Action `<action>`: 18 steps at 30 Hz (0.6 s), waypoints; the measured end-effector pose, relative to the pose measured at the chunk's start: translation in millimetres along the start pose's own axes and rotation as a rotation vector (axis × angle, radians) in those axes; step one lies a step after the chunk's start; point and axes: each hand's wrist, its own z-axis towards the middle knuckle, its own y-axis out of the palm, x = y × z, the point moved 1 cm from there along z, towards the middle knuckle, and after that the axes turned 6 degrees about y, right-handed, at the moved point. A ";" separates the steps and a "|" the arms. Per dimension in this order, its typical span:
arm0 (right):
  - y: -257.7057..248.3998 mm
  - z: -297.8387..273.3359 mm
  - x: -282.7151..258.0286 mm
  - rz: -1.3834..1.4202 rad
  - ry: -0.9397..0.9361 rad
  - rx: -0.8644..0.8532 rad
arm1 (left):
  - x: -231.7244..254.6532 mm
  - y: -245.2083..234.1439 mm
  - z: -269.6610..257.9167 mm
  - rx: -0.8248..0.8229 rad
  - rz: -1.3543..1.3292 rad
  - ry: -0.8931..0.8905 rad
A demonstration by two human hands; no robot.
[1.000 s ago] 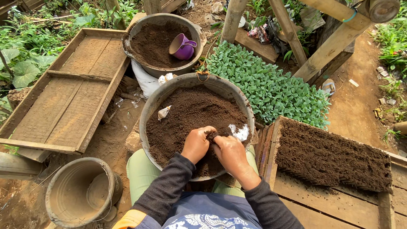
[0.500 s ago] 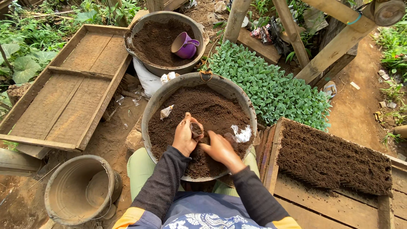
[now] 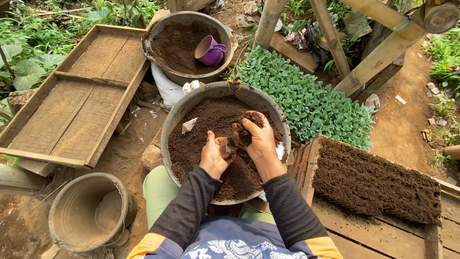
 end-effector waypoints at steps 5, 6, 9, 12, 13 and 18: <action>25.5 -23.5 2.7 -0.184 -0.146 0.040 | 9.0 25.7 -29.8 0.040 -0.040 -0.037; 31.1 -33.3 1.7 -0.308 -0.206 0.036 | 6.5 26.4 -26.2 0.063 -0.077 -0.043; 16.5 -32.1 6.4 -0.471 -0.300 0.010 | 19.8 47.6 -48.7 0.148 -0.184 0.040; 10.7 -51.0 3.3 -0.708 -0.319 0.047 | 17.9 48.7 -60.0 0.171 -0.126 0.106; 2.0 -49.5 5.6 -0.707 -0.320 0.050 | 9.4 41.7 -41.8 0.169 -0.123 0.105; -56.7 -31.8 8.3 -0.855 -0.290 0.012 | -10.3 37.7 -18.5 0.038 -0.069 0.190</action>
